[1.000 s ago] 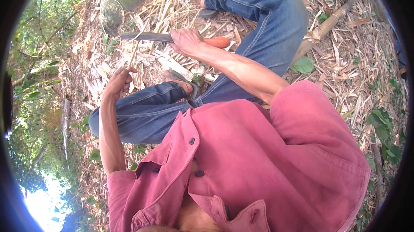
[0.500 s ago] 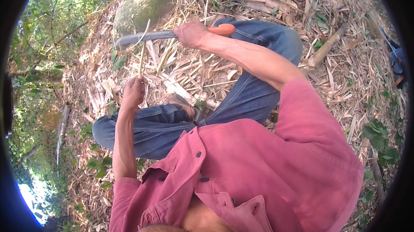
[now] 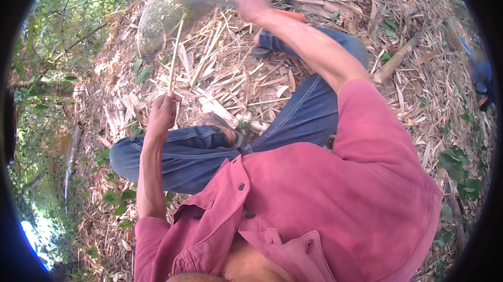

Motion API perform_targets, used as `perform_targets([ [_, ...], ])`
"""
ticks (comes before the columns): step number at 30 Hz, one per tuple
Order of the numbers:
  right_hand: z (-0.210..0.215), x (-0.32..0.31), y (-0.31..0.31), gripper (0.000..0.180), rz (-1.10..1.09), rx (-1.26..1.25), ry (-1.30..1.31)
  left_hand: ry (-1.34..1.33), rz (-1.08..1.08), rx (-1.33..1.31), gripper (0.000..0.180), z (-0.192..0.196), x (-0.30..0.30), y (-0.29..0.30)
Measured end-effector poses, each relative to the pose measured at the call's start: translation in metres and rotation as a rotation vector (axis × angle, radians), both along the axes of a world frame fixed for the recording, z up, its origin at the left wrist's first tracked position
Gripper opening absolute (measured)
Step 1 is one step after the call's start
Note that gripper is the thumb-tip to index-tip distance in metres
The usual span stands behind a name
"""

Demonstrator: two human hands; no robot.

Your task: The person sits on the forest floor and uses a large machete to repeatedly shave and sharpen thin wooden sticks. They hold the sticks in one hand and draw the blade along them to create fine shavings, occasionally adjusting their grip or the stick's position.

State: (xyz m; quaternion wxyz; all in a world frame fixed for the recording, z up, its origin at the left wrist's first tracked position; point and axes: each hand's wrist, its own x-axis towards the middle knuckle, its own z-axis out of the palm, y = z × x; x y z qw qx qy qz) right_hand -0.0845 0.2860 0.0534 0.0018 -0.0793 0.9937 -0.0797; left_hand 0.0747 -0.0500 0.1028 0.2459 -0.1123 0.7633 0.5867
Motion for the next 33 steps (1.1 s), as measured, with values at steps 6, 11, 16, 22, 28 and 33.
perform_targets([
  [6, 0.019, 0.023, -0.014, 0.024, -0.038, -0.39, 0.032, -0.001, 0.208, 0.291, 0.028, -0.01, -0.043, 0.011],
  [11, 0.021, 0.053, -0.048, 0.016, 0.295, -0.232, 0.29, -0.042, 0.149, 0.42, 0.023, -0.002, -0.073, 0.058],
  [16, 0.022, 0.061, -0.066, 0.016, 0.396, -0.256, 0.363, -0.013, 0.13, 0.448, 0.022, 0.006, -0.063, 0.071],
  [22, 0.021, 0.04, -0.061, 0.015, 0.451, -0.227, 0.398, -0.061, 0.161, 0.537, 0.024, 0.01, -0.057, 0.069],
  [28, 0.02, 0.029, -0.062, 0.025, 0.44, -0.139, 0.426, -0.113, 0.187, 0.69, 0.024, 0.006, -0.061, 0.062],
  [33, 0.019, -0.018, -0.019, 0.015, 0.258, -0.048, 0.38, -0.097, 0.122, 0.707, 0.026, 0.017, -0.055, 0.051],
])
